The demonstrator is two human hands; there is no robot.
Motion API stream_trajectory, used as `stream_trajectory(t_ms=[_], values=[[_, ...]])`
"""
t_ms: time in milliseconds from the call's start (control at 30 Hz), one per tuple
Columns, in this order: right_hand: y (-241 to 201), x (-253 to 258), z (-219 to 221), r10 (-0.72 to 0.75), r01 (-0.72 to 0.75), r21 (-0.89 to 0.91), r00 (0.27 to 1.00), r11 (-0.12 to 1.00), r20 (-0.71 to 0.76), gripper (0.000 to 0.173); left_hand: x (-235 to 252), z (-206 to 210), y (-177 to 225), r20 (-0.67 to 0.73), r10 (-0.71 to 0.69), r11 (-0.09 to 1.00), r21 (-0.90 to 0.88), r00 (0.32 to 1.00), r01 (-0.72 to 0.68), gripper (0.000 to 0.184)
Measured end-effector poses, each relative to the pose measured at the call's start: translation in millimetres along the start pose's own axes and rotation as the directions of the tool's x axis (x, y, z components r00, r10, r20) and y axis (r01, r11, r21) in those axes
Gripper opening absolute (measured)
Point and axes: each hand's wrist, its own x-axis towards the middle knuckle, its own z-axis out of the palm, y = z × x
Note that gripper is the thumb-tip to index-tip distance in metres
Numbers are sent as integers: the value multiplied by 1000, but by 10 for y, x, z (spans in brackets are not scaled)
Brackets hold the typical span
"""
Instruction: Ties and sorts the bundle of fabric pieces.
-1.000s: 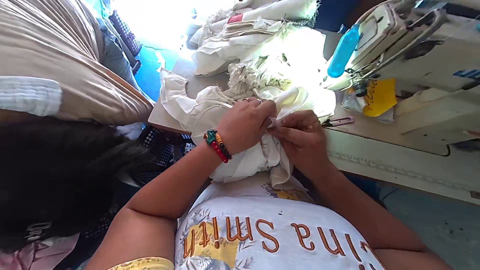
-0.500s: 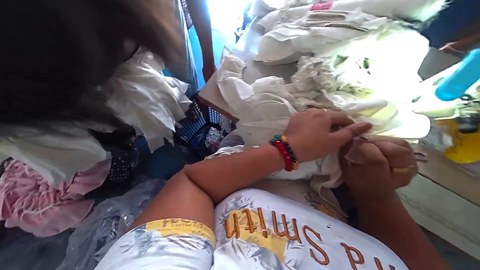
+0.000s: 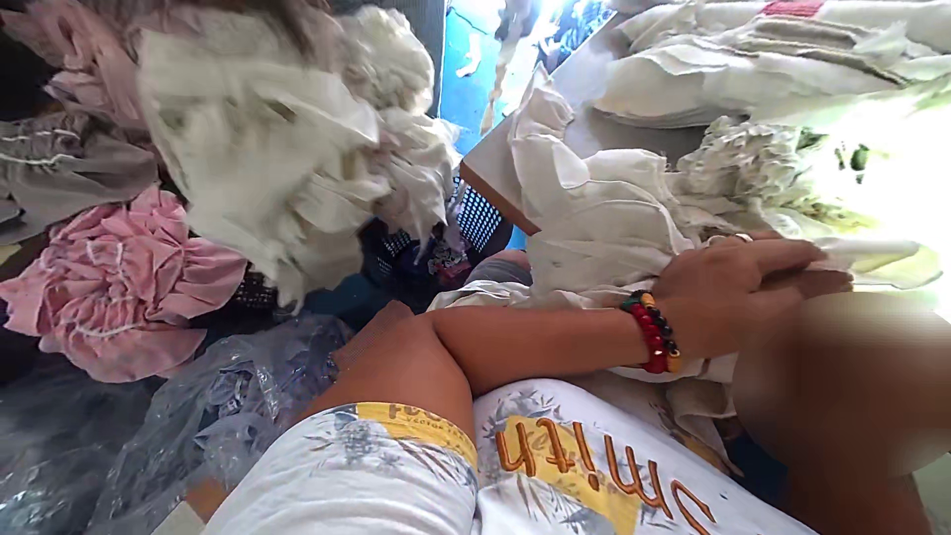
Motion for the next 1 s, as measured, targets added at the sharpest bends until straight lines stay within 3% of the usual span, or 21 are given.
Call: stream_trajectory(t_ms=[133,267,533,600,700,800,867,933,1000], values=[[-47,-7,-128,-56,53,24,990,998,132,38,189,-184,20,14,-124,987,101,992,122,21],[-86,-66,-273,-11,-16,103,967,995,254,44,498,-388,-58,71,-186,966,198,980,169,22],[-245,-356,-154,65,-133,239,960,962,273,47,734,-464,-440,-36,-421,866,280,907,413,29],[-223,-378,-148,92,-174,307,960,935,264,48,703,-451,-376,-38,-414,870,276,910,407,30],[-133,-301,-197,135,-216,443,969,870,206,45,552,-464,-160,-42,-289,920,265,956,289,32],[2,-118,-237,205,-282,706,959,649,194,27,467,-408,-60,-30,-148,973,176,989,151,29],[64,22,-196,232,-329,862,939,385,254,17,478,-336,46,25,-125,992,25,992,125,29],[53,125,-161,199,-368,924,918,109,342,23,483,-241,149,83,-164,975,-136,983,174,31],[30,172,-109,165,-377,926,914,14,370,27,540,-190,137,49,-266,909,-319,963,268,29]])
